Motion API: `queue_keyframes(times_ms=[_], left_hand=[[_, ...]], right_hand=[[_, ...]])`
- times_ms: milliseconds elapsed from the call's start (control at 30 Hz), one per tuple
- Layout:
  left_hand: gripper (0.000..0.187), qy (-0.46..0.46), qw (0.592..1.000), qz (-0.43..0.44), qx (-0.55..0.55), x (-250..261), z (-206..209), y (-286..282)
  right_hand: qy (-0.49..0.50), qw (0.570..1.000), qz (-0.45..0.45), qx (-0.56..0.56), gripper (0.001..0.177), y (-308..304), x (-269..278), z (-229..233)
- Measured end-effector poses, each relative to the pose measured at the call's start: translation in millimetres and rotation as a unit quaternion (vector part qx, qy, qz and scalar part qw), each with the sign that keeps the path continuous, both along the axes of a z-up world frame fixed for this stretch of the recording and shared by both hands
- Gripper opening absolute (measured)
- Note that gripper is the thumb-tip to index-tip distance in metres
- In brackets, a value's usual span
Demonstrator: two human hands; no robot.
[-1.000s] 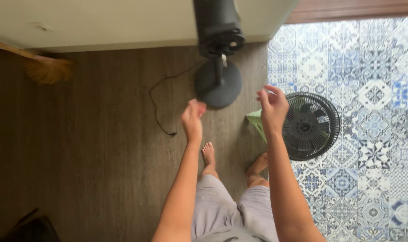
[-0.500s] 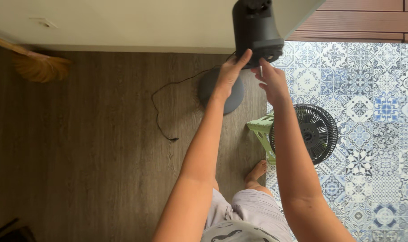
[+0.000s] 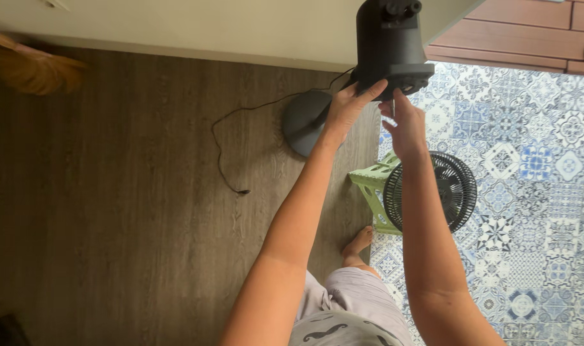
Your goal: The person assembles a standing fan by attaching the front grille, inserting the fan blade, and securing the rear grille. They manipulate the fan head and base to align components and tighten the assembly.
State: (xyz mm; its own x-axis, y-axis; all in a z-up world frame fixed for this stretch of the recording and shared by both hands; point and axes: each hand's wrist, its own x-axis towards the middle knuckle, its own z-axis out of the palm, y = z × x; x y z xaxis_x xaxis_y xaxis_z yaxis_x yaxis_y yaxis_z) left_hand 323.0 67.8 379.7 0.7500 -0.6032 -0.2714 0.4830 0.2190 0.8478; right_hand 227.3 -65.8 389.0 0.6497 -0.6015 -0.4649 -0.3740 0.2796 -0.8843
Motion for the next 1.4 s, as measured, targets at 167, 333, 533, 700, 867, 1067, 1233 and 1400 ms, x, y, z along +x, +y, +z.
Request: queue_keyframes(times_ms=[167, 333, 533, 700, 867, 1067, 1233, 1400], left_hand=[[0.071, 0.009, 1.000, -0.014, 0.013, 2.3, -5.7, -1.9], [0.086, 0.007, 0.997, 0.004, 0.080, 31.4, 0.9, -16.0], [0.092, 0.010, 0.999, 0.028, 0.036, 53.8, 9.5, -40.7], [0.089, 0.012, 1.000, 0.002, 0.020, 53.6, 8.5, -36.0], [0.088, -0.001, 1.000, 0.006, 0.020, 40.8, 13.5, -34.8], [0.083, 0.011, 1.000, 0.016, 0.016, 45.3, 14.2, -27.1], [0.078, 0.000, 0.999, 0.032, 0.033, 41.7, 7.8, -34.5], [0.073, -0.003, 0.998, 0.067, 0.010, 36.6, 9.9, -40.1]], right_hand=[[0.081, 0.982, 0.058, -0.161, 0.052, -16.1, -13.9, 14.1], [-0.113, 0.926, 0.005, -0.360, 0.046, -41.4, -16.8, 47.3], [-0.014, 0.913, 0.025, -0.407, 0.039, -3.2, 1.6, 63.9], [0.014, 0.917, 0.026, -0.399, 0.045, -3.8, -0.9, 69.7], [0.000, 0.963, 0.131, -0.236, 0.049, -61.4, 25.5, 51.9], [0.079, 0.947, 0.304, -0.067, 0.074, -101.2, 50.6, 48.7], [0.124, 0.972, 0.156, -0.125, 0.074, -104.6, 72.9, 56.9], [-0.054, 0.966, 0.207, -0.146, 0.057, -110.2, 82.1, 72.3]])
